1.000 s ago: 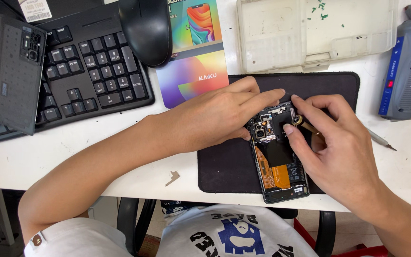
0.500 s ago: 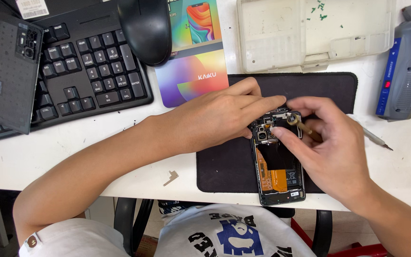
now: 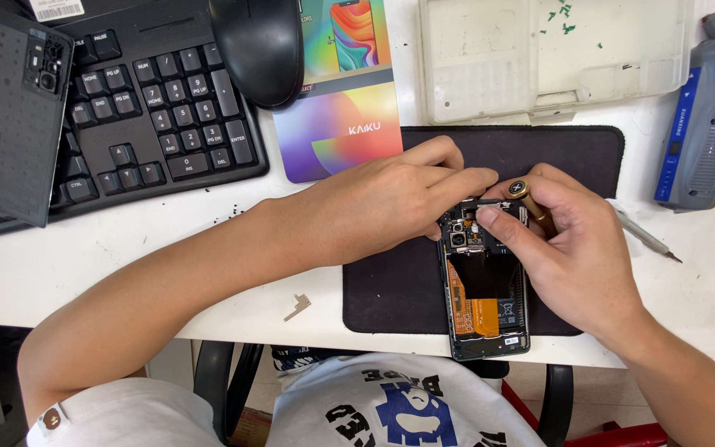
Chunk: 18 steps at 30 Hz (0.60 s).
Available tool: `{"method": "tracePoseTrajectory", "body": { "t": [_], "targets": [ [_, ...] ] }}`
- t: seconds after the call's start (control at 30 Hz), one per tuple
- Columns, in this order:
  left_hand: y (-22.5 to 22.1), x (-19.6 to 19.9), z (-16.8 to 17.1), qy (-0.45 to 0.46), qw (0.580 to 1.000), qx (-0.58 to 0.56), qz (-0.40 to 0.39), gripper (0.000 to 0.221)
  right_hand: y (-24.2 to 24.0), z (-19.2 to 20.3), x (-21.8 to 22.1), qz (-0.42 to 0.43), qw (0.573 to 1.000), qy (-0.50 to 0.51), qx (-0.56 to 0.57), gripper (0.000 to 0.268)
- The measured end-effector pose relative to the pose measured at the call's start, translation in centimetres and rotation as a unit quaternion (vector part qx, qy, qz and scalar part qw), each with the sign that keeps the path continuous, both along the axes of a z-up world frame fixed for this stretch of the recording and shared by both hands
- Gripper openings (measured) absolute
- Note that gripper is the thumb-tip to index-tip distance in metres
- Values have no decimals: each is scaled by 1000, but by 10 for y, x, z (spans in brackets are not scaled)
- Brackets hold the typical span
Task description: The person disassembles a smartphone using a screwdriver and a precision tool. They remove the back cover, unscrew internal components, and carefully disconnect the battery and other connectors. The person then cleans the edges of the phone with a cloth.
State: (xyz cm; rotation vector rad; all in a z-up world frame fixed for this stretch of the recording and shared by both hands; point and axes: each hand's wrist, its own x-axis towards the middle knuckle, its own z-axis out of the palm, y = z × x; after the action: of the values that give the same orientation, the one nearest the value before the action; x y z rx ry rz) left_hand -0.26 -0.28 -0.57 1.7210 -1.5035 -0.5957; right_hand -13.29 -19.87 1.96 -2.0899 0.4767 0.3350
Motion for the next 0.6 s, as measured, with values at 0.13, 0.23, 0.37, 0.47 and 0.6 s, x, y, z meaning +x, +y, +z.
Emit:
{"method": "tracePoseTrajectory", "body": {
  "t": [0.13, 0.23, 0.37, 0.47, 0.6],
  "targets": [
    [-1, 0, 0, -6, 1000, -18, -2, 60, -4, -4, -2, -11, 998, -8, 56, 15],
    [-2, 1, 1, -11, 1000, -9, -6, 59, -4, -3, -4, -26, 993, 16, 110, 14],
    [-1, 2, 2, 42, 998, 40, -8, 66, -13, -6, -7, -18, 992, 45, 115, 16],
    [-1, 2, 1, 26, 1000, 15, -4, 70, -40, -6, -10, -26, 976, 20, 217, 20],
    [-1, 3, 6, 40, 999, 25, 1, 72, -76, 3, -20, -45, 975, -84, 202, 24]
  ]
}}
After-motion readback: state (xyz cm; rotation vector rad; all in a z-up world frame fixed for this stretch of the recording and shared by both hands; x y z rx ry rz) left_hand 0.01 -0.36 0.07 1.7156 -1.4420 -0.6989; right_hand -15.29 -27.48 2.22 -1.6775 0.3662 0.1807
